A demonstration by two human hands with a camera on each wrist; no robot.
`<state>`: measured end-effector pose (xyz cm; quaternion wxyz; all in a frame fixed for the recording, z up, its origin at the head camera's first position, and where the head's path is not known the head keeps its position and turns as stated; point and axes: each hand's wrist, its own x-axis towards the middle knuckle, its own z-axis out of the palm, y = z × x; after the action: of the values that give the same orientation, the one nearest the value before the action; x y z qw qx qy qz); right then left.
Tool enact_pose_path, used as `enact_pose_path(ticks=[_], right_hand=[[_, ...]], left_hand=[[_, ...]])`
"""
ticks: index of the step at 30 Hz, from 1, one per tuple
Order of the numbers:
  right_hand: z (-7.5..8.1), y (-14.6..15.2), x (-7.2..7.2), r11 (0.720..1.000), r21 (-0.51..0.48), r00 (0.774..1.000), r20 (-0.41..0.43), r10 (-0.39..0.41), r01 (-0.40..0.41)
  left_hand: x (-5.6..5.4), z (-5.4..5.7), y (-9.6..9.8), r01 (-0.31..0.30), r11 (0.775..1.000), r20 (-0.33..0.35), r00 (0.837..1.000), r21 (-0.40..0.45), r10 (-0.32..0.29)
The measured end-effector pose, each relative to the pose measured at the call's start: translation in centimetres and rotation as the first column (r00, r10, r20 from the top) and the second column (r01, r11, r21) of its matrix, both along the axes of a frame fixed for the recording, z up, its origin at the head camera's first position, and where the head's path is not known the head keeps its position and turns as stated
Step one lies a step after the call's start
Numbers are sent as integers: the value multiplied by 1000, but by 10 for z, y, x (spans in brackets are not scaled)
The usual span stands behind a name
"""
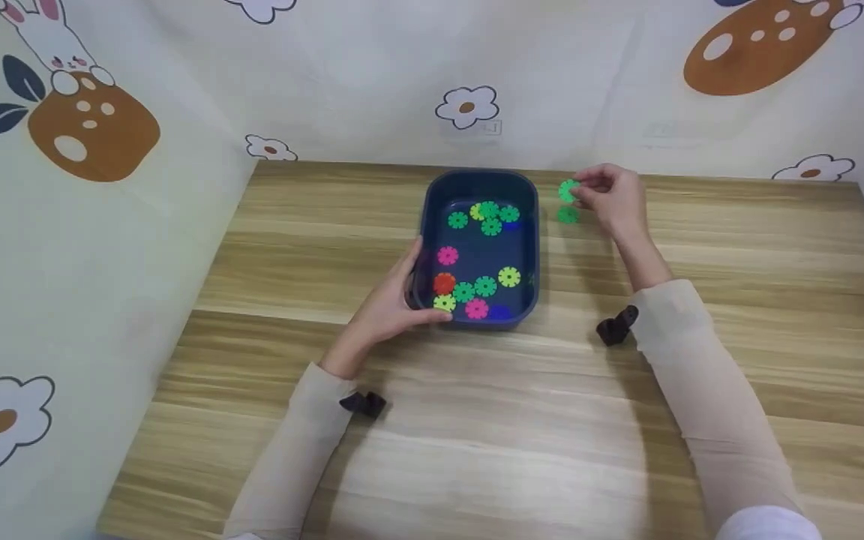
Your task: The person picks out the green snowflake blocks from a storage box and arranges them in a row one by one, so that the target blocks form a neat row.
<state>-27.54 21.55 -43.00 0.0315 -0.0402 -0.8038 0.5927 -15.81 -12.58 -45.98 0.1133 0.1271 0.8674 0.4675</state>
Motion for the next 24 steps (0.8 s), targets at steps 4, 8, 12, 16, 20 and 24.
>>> enact_pose_path(ticks=[4,8,12,16,20,24], right_hand=[[-7,9,-1,1000,11,1000,21,-14,14],[-13,17,-1,998,59,998,50,-27,24],[-19,24,-1,993,117,994,101,-38,26],[-24,30,-1,987,160,988,148,-48,24],[-26,33,-1,981,195,981,186,-47,10],[-27,36,-1,963,268,979,201,-47,-8]], left_hand=[[1,0,0,3,1000,4,1000,-1,-3],[2,1,0,-4,1000,9,1000,-1,4],[2,1,0,-9,1000,7,1000,1,9],[2,1,-1,-9,1000,8,1000,-13,9],[2,1,-1,-6,1000,7,1000,-22,6],[2,1,-1,-11,1000,11,1000,-18,11]])
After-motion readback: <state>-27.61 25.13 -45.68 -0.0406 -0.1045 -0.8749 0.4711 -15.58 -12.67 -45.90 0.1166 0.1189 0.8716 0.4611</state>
